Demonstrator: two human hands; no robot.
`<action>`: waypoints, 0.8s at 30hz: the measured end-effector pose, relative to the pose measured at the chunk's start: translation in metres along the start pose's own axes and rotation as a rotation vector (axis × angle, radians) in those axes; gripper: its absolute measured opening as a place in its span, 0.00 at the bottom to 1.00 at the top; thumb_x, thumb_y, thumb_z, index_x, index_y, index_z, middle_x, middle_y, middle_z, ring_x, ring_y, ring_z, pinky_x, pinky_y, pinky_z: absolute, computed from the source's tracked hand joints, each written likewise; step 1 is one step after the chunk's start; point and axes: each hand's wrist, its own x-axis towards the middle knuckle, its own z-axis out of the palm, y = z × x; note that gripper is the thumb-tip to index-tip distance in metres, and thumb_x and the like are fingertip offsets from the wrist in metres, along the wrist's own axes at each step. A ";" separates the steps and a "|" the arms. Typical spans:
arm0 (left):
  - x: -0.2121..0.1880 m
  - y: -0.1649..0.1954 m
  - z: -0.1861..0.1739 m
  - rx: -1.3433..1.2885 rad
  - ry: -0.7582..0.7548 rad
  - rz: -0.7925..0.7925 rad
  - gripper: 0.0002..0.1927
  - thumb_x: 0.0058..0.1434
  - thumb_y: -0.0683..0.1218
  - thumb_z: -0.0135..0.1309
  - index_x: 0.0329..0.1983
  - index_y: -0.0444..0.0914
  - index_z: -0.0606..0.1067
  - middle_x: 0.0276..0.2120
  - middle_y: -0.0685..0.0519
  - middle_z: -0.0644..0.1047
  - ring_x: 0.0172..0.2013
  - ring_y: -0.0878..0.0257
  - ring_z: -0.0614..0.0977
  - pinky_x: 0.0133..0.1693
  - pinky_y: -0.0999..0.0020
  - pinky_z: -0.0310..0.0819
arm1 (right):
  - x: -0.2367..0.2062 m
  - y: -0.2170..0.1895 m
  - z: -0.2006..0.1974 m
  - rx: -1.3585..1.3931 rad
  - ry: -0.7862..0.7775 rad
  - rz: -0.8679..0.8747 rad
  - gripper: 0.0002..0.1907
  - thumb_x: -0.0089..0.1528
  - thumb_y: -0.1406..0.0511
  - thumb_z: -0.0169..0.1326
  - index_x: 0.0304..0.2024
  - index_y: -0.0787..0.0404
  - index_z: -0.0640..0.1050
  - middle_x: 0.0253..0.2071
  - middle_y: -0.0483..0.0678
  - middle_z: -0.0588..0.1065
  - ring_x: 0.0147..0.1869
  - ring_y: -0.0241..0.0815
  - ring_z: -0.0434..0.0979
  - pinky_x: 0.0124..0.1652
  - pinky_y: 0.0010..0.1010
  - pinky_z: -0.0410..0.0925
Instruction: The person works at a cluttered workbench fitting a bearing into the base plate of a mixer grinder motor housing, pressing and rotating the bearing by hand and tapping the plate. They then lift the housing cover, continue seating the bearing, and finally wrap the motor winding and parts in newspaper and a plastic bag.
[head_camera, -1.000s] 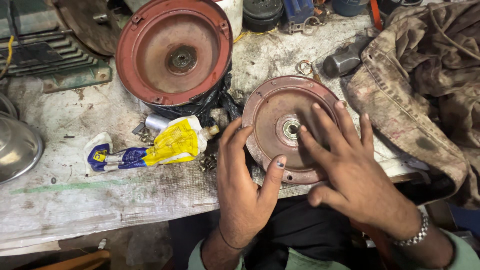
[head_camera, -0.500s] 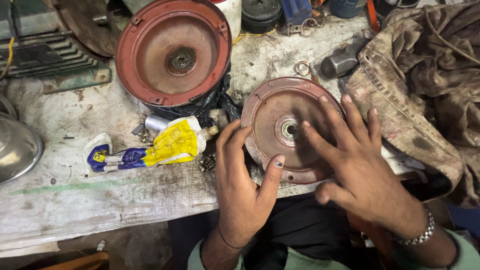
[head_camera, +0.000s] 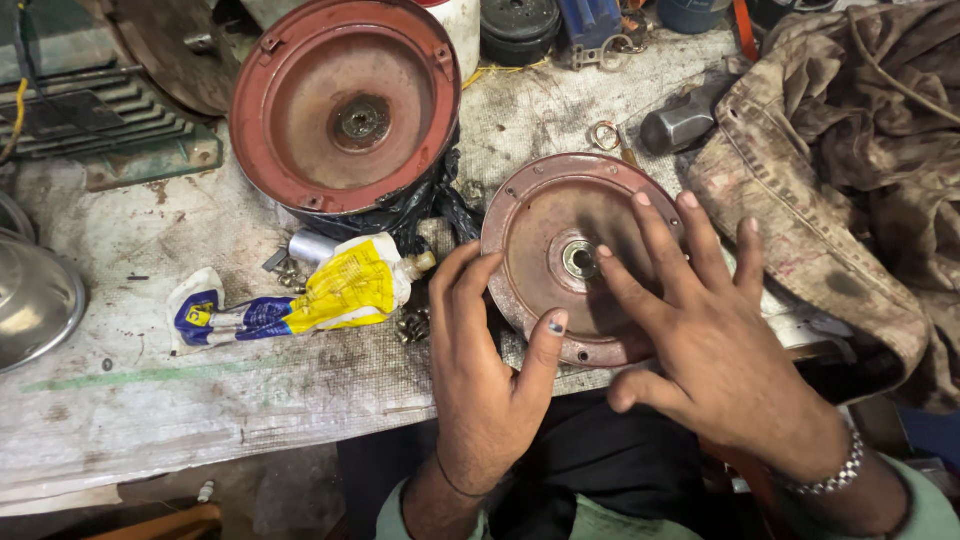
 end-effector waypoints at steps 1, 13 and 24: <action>0.000 0.000 0.000 0.000 0.001 -0.002 0.30 0.68 0.50 0.58 0.66 0.31 0.64 0.65 0.35 0.66 0.65 0.40 0.72 0.65 0.49 0.67 | 0.001 -0.001 0.000 0.002 0.000 0.004 0.58 0.53 0.27 0.33 0.68 0.61 0.65 0.77 0.64 0.46 0.80 0.72 0.38 0.64 0.79 0.34; 0.001 0.001 -0.001 -0.007 0.008 -0.003 0.30 0.68 0.50 0.58 0.66 0.31 0.64 0.65 0.35 0.66 0.65 0.41 0.73 0.65 0.49 0.67 | 0.005 -0.008 -0.006 -0.007 -0.027 0.000 0.56 0.53 0.27 0.35 0.65 0.62 0.70 0.76 0.63 0.48 0.79 0.70 0.39 0.63 0.79 0.35; 0.000 0.000 -0.002 -0.021 0.008 -0.001 0.30 0.69 0.51 0.57 0.67 0.31 0.64 0.65 0.35 0.66 0.65 0.41 0.72 0.66 0.49 0.67 | 0.005 -0.002 0.003 -0.021 -0.010 -0.031 0.55 0.52 0.27 0.30 0.66 0.54 0.70 0.77 0.62 0.48 0.80 0.70 0.40 0.63 0.80 0.37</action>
